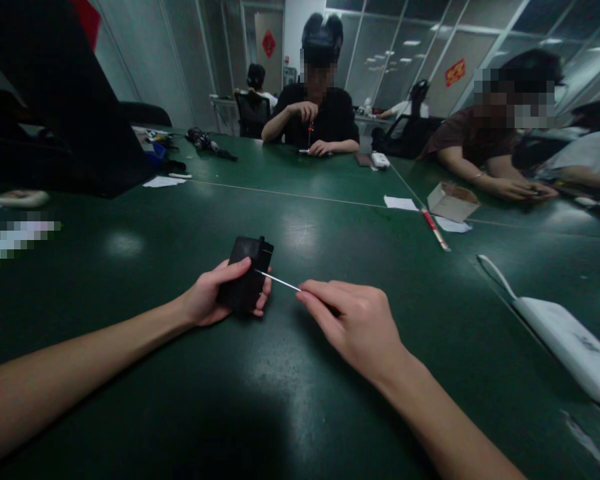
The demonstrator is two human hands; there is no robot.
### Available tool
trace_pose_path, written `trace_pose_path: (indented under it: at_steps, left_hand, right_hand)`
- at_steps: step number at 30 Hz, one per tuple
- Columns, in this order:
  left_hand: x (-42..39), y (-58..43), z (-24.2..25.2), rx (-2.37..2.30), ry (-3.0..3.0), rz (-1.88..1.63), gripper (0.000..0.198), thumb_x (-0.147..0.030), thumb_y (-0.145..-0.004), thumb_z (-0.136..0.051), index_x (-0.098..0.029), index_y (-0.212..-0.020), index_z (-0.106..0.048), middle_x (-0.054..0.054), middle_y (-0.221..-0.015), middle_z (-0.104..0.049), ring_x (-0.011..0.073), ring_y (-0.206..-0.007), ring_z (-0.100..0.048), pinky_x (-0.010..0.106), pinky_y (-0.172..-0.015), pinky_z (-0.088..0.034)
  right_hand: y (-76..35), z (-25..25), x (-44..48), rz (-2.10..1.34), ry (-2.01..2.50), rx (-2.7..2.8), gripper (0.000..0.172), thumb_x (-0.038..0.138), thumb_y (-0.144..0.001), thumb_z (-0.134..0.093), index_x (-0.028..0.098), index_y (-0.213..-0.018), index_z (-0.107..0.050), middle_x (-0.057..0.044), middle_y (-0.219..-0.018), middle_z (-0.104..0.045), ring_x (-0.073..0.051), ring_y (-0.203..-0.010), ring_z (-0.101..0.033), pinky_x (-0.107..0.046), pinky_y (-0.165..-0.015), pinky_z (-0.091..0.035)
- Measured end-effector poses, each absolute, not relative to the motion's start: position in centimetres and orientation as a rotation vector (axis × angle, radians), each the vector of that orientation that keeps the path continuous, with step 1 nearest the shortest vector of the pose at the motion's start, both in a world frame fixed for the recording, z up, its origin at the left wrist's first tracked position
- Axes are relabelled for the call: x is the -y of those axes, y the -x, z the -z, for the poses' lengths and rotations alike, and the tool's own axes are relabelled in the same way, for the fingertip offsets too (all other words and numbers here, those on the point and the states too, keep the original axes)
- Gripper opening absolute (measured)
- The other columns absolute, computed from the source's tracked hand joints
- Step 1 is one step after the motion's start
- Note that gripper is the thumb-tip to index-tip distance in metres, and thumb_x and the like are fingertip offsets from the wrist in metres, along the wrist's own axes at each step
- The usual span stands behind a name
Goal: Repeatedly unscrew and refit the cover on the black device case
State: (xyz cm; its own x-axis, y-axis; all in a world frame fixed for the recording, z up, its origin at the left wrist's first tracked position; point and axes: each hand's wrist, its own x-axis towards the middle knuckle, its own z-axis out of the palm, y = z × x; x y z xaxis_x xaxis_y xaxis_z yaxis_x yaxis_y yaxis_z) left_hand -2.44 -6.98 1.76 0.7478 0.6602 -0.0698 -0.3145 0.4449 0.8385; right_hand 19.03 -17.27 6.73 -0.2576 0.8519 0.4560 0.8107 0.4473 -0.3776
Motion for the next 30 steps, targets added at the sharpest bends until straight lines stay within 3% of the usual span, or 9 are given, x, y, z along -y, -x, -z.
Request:
trace_pose_path:
  at_steps: [4,8,12,16,19,22,27,30]
  left_hand:
    - [6.9,2.6,-1.5,-0.416,-1.036,-0.669,0.035,-0.043,-0.088,-0.059,-0.01,-0.1,-0.057,0.01,-0.083,-0.066,0.0181,-0.063,-0.065,0.032,-0.058,-0.055]
    - [6.6,3.0,-1.3,-0.481,-1.27,-0.71,0.033,-0.04,-0.087,-0.062,-0.011,-0.101,-0.056,0.011,-0.087,-0.068,0.0204,-0.066,-0.068,0.032,-0.061,-0.055]
    - [6.6,3.2,-1.3,-0.497,-1.377,-0.701,0.033,-0.042,-0.089,-0.06,-0.011,-0.1,-0.056,0.011,-0.085,-0.068,0.0198,-0.064,-0.067,0.032,-0.06,-0.054]
    - [7.0,3.1,-1.7,-0.502,-1.401,-0.678,0.032,-0.043,-0.088,-0.06,-0.012,-0.097,-0.055,0.01,-0.083,-0.068,0.0193,-0.062,-0.066,0.031,-0.058,-0.054]
    - [7.1,3.1,-2.0,-0.507,-1.409,-0.652,0.032,-0.043,-0.089,-0.059,-0.012,-0.095,-0.056,0.01,-0.081,-0.068,0.019,-0.062,-0.066,0.03,-0.058,-0.053]
    - [7.2,3.1,-2.2,-0.514,-1.412,-0.637,0.033,-0.044,-0.09,-0.056,-0.011,-0.09,-0.057,0.01,-0.079,-0.068,0.0195,-0.062,-0.067,0.03,-0.058,-0.053]
    - [7.1,2.9,-2.2,-0.552,-1.377,-0.607,0.035,-0.046,-0.088,-0.058,-0.01,-0.088,-0.058,0.011,-0.078,-0.068,0.0208,-0.061,-0.067,0.03,-0.057,-0.053]
    - [6.9,2.7,-2.2,-0.551,-1.258,-0.564,0.038,-0.046,-0.087,-0.059,-0.009,-0.092,-0.06,0.013,-0.084,-0.069,0.0218,-0.064,-0.068,0.032,-0.058,-0.053]
  right_hand:
    - [-18.9,-7.2,17.3,-0.273,1.457,2.015,0.02,0.028,-0.093,-0.058,0.02,-0.098,-0.076,-0.005,-0.089,-0.075,-0.019,-0.073,-0.068,-0.031,-0.068,-0.051]
    - [-19.1,-8.3,17.2,-0.85,1.577,1.886,0.028,0.038,-0.092,-0.058,0.022,-0.108,-0.075,-0.003,-0.074,-0.068,-0.018,-0.07,-0.063,-0.028,-0.059,-0.048]
    - [-19.6,-8.5,17.2,-1.519,1.523,1.595,0.044,0.045,-0.092,-0.057,0.023,-0.131,-0.061,0.003,-0.064,-0.049,-0.007,-0.047,-0.042,-0.018,-0.039,-0.03]
    - [-19.8,-7.9,17.0,-1.671,1.476,1.403,0.048,0.042,-0.09,-0.061,0.02,-0.132,-0.059,0.005,-0.065,-0.044,-0.004,-0.042,-0.031,-0.017,-0.035,-0.019]
    - [-19.6,-7.9,17.1,-1.408,1.495,1.629,0.037,0.038,-0.092,-0.058,0.019,-0.122,-0.067,0.003,-0.062,-0.05,-0.007,-0.045,-0.039,-0.019,-0.037,-0.027]
    - [-19.4,-7.9,17.4,-0.781,1.475,2.037,0.029,0.03,-0.094,-0.053,0.02,-0.114,-0.071,-0.003,-0.074,-0.064,-0.014,-0.062,-0.056,-0.025,-0.053,-0.043]
    - [-20.3,-7.3,17.9,0.422,1.25,2.535,0.04,0.014,-0.096,-0.039,0.019,-0.129,-0.061,-0.008,-0.085,-0.068,-0.016,-0.062,-0.056,-0.029,-0.05,-0.038]
    - [-20.9,-7.0,17.7,0.689,1.222,2.571,0.041,0.013,-0.097,-0.038,0.022,-0.132,-0.057,-0.008,-0.087,-0.069,-0.017,-0.066,-0.056,-0.03,-0.054,-0.037]
